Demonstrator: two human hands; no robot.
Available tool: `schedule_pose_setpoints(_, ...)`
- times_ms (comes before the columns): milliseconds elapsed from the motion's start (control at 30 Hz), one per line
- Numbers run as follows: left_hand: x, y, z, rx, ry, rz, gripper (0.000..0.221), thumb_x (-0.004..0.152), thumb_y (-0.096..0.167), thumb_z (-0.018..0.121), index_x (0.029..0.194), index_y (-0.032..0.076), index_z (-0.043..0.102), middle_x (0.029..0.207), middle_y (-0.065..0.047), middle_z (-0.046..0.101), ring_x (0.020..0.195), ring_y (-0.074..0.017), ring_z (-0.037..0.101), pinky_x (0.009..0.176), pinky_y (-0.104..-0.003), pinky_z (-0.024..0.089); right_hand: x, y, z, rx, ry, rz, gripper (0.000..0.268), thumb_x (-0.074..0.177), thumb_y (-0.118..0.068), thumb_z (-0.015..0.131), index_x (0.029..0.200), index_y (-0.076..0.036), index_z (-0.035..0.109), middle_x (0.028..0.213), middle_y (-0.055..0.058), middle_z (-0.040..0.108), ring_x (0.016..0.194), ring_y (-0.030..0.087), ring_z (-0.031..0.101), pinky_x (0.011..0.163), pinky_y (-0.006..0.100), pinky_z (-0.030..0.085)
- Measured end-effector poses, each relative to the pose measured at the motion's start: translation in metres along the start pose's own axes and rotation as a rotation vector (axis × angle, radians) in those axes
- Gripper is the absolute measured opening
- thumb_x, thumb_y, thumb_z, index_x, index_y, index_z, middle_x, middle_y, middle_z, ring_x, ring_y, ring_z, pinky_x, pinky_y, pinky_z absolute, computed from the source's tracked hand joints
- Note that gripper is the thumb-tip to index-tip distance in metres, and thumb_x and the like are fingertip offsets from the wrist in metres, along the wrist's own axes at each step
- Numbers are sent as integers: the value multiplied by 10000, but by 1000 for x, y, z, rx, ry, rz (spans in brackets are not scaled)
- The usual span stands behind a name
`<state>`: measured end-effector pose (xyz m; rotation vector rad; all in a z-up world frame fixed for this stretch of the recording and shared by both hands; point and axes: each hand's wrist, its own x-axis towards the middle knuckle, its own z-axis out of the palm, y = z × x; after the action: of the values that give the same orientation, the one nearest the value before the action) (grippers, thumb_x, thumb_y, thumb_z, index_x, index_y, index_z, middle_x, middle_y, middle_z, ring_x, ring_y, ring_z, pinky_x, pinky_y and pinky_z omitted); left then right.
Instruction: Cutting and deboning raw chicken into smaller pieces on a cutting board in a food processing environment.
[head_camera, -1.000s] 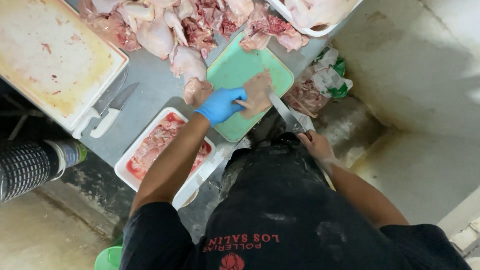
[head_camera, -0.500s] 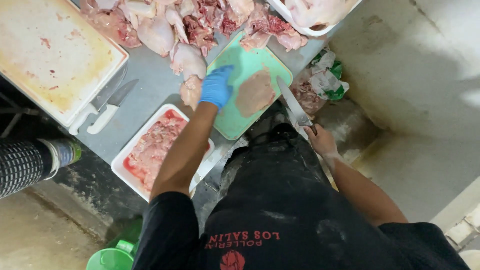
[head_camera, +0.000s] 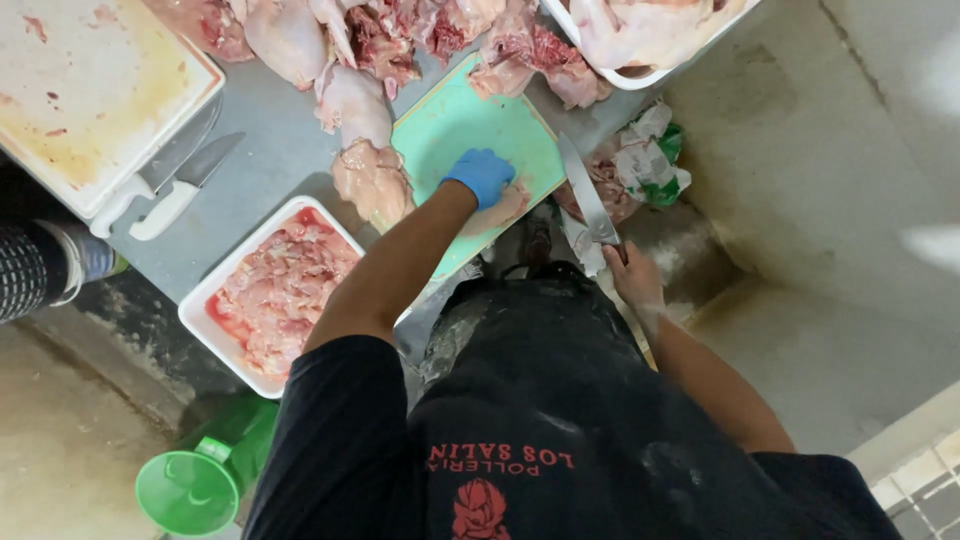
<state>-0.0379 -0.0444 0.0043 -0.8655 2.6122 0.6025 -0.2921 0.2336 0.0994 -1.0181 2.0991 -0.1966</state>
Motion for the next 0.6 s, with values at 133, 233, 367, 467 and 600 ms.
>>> schedule_pose_setpoints(133,-27,-2,-18,-226,-130,-118,228,964,266,591,1127,182,727,1115,-115,770,1103,-377,732,980,-533,569,31,9,-11,-3,-35,-42,661,1104,-691,529,960,-46,567,880,314,646,971,572,661,805,600,489)
schedule_pose_setpoints(233,-43,-5,-21,-338,-148,-121,410,931,335,680,1313,187,685,1264,-156,743,1221,-428,692,1059,-562,547,49,6,-28,-41,-90,-70,668,1091,-711,531,1026,-51,613,952,334,691,1017,549,682,828,588,523)
schedule_pose_setpoints(367,-79,15,-54,-479,-111,-127,387,977,252,699,1349,145,674,1264,-198,744,1230,-476,672,1094,-590,529,71,-7,-49,-40,-114,-123,665,1105,-650,554,1257,-14,678,997,334,731,1026,524,707,832,575,558)
schedule_pose_setpoints(467,-107,30,-76,-626,-47,-115,341,993,225,689,1323,139,685,1229,-196,766,1209,-502,670,1081,-620,529,71,-33,-79,-52,-115,-195,667,1099,-651,580,1140,4,702,969,337,730,987,531,715,798,578,563)
schedule_pose_setpoints(600,-146,51,-104,-826,45,-114,288,1008,346,665,1287,292,711,1208,-122,788,1173,-464,690,1058,-575,554,95,-35,-99,-74,-227,-217,767,1108,-680,492,1323,38,653,1066,386,714,1053,567,692,830,620,552)
